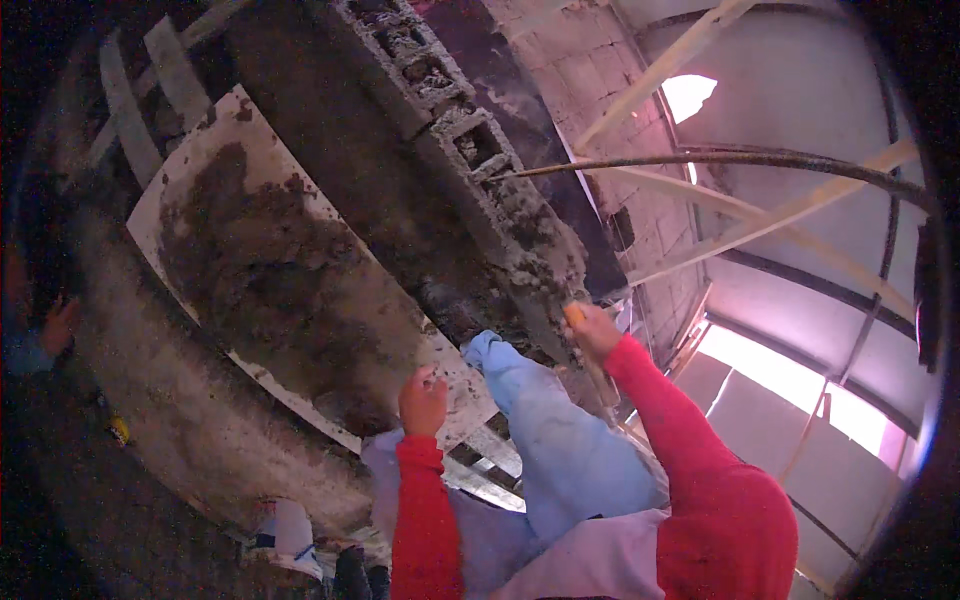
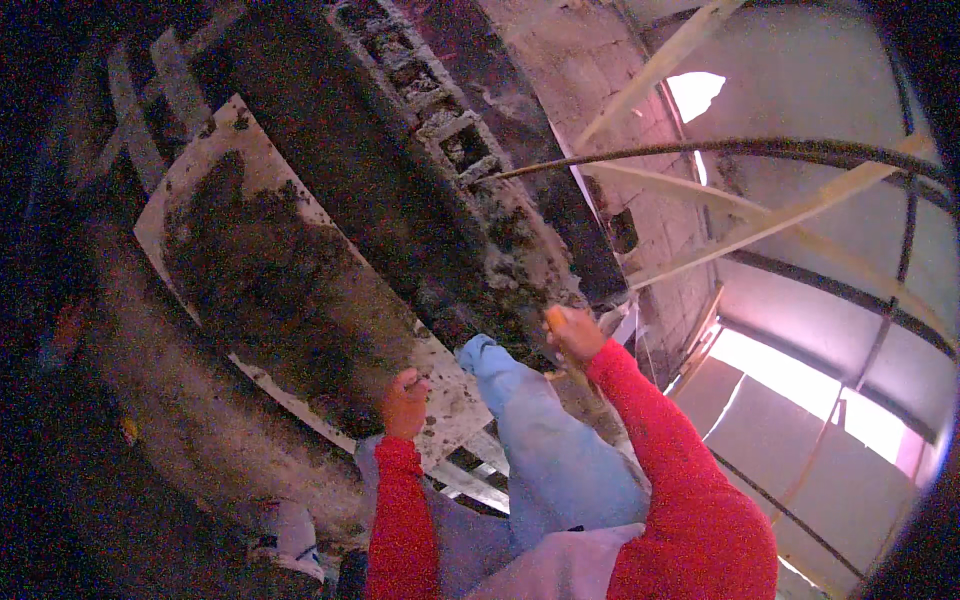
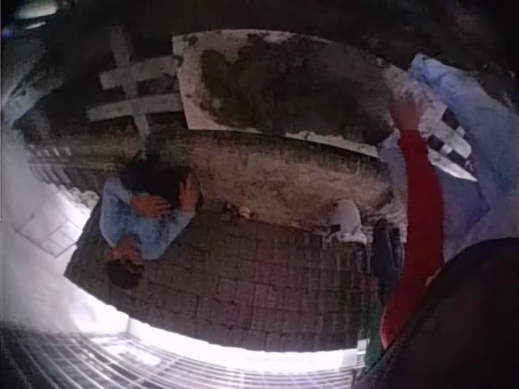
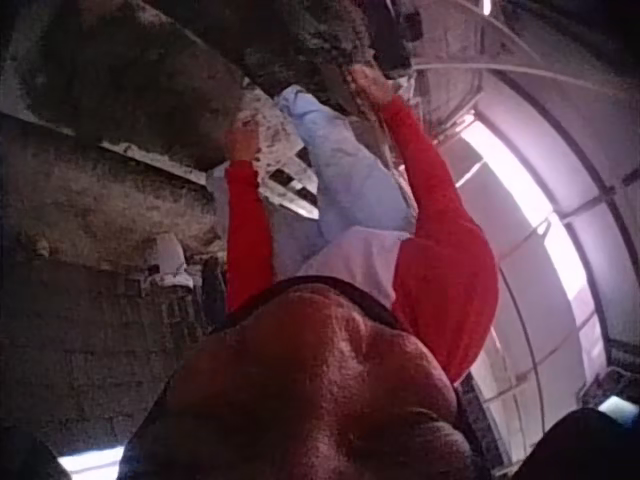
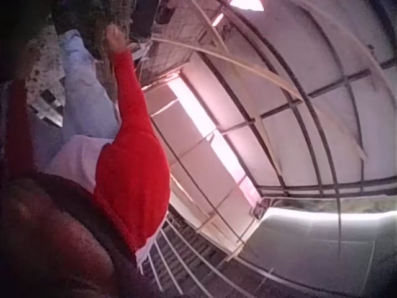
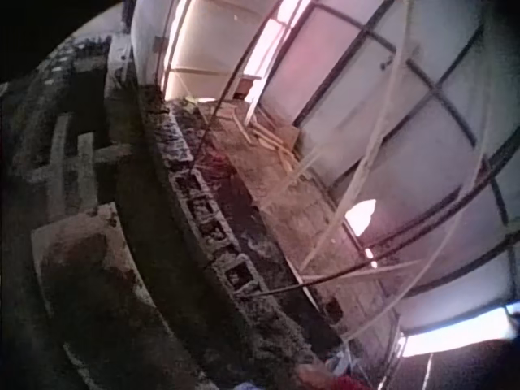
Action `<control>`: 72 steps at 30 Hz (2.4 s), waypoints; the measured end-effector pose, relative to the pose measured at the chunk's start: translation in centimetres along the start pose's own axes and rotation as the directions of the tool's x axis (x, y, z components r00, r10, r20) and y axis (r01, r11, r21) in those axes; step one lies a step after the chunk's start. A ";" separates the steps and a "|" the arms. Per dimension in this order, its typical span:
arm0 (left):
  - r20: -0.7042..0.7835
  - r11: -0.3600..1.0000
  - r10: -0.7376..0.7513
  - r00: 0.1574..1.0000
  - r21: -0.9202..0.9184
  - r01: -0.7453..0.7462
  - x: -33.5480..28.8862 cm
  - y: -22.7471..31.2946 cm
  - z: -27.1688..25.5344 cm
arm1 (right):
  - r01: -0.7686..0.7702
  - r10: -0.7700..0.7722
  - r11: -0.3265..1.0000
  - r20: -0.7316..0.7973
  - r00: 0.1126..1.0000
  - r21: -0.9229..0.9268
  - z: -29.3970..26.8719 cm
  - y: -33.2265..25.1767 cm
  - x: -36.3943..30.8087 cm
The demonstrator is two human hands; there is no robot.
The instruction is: The person scoops cement from a board using a trowel and applies it to a brick wall. They repeatedly smooth the cement on the wall surface while kneeling on the floor.
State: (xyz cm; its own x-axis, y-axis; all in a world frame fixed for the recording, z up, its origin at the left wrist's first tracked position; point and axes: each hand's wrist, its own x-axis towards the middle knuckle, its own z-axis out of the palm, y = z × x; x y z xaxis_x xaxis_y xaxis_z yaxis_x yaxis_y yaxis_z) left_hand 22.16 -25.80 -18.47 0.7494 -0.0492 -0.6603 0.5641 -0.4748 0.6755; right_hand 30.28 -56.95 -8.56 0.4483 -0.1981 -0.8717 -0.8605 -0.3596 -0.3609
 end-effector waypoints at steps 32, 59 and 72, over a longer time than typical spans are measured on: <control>-0.017 0.999 -0.045 0.999 0.012 0.046 -0.6 0.2 1.5 | -0.228 0.167 0.645 0.156 0.973 0.730 3.7 -1.4 5.9; -0.105 0.992 0.028 0.994 -0.123 -0.041 -0.5 -1.6 1.2 | -0.286 0.309 0.754 0.065 0.949 0.592 -1.4 0.1 1.8; -0.080 0.998 -0.008 0.997 -0.067 0.003 -0.2 -1.3 0.5 | -0.455 0.082 0.459 0.474 0.877 0.763 -0.3 -0.6 -0.3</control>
State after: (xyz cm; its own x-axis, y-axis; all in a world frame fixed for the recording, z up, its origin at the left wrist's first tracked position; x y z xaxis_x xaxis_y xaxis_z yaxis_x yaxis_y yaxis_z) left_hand 21.13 -25.62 -19.40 0.7703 0.0254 -0.6371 0.5879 -0.4151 0.6943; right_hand 30.76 -56.93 -7.96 0.2076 0.2286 -0.9511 -0.7840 0.6204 -0.0220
